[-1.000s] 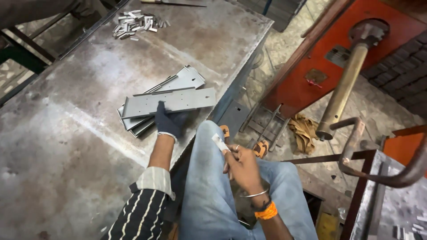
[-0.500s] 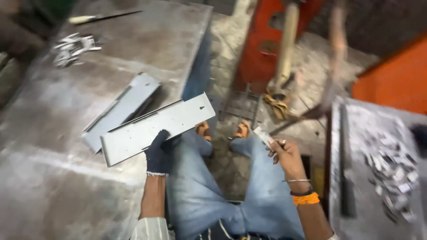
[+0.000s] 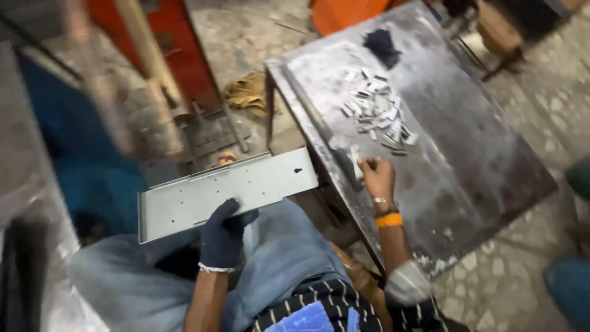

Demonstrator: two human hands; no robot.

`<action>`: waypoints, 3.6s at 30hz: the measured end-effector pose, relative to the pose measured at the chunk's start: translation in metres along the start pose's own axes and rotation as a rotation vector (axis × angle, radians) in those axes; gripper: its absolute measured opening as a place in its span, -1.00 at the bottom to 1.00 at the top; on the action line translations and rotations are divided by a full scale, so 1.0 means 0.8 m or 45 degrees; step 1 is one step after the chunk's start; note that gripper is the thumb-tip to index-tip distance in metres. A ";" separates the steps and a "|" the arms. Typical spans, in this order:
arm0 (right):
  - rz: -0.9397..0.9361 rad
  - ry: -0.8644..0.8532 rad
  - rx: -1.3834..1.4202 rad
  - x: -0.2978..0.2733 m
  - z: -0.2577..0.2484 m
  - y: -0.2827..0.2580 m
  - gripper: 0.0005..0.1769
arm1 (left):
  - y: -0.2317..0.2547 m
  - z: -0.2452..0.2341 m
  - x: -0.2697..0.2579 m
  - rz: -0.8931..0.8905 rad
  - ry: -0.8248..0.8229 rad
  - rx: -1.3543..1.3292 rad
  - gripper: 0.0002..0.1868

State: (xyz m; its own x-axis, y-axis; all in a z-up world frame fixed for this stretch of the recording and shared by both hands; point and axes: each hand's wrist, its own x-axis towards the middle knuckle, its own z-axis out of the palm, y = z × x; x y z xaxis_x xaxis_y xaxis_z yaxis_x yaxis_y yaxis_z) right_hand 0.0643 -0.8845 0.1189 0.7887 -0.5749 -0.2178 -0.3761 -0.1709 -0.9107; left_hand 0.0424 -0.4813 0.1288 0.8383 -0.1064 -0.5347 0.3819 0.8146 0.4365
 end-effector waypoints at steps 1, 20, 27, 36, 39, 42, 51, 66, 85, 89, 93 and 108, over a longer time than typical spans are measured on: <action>-0.073 0.061 -0.178 0.011 -0.006 0.003 -0.75 | -0.010 0.021 0.000 -0.009 -0.012 0.057 -0.81; -0.528 0.224 -0.735 0.033 -0.023 -0.015 -0.87 | -0.058 0.012 0.026 -0.123 0.203 0.162 -0.81; -0.535 0.234 -0.753 0.059 -0.017 -0.025 -0.91 | -0.062 -0.006 0.024 -0.105 0.261 0.272 -0.79; -0.904 0.061 -0.845 0.153 -0.022 -0.045 -0.91 | -0.054 -0.023 0.019 0.046 0.201 0.364 -0.84; -0.850 -0.174 -0.847 0.161 -0.027 -0.041 -0.88 | -0.050 -0.014 0.016 0.114 0.155 0.370 -0.84; -0.853 -0.305 -0.832 0.153 -0.027 -0.050 -0.86 | -0.047 0.004 0.011 0.023 0.199 0.323 -0.80; -1.114 -0.287 -1.091 0.155 -0.015 -0.046 -0.81 | -0.045 0.026 0.007 0.028 0.173 0.253 -0.75; -1.031 0.055 -0.490 -0.178 0.050 -0.238 -0.91 | 0.004 0.026 -0.085 1.382 -0.234 2.042 -0.52; -1.065 -0.093 -0.633 -0.229 0.076 -0.250 -0.70 | 0.016 -0.031 -0.139 0.988 -0.031 1.336 -0.67; -1.266 -0.057 -0.571 -0.236 0.080 -0.259 -0.71 | 0.035 -0.027 -0.169 1.379 0.175 2.052 -0.60; -1.354 -0.147 -0.451 -0.246 0.091 -0.288 -0.71 | 0.048 -0.038 -0.165 1.474 0.285 2.014 -0.68; -1.451 -0.325 -0.299 -0.266 0.184 -0.352 -0.62 | 0.143 0.065 -0.164 1.749 0.387 1.926 -0.57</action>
State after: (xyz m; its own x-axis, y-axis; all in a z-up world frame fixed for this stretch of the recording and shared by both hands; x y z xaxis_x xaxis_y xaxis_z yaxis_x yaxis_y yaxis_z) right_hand 0.0736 -0.5964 0.3700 0.7904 0.1743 0.5873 0.5450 -0.6379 -0.5441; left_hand -0.0034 -0.4038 0.2866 0.7779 0.2371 0.5820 -0.2195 -0.7653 0.6051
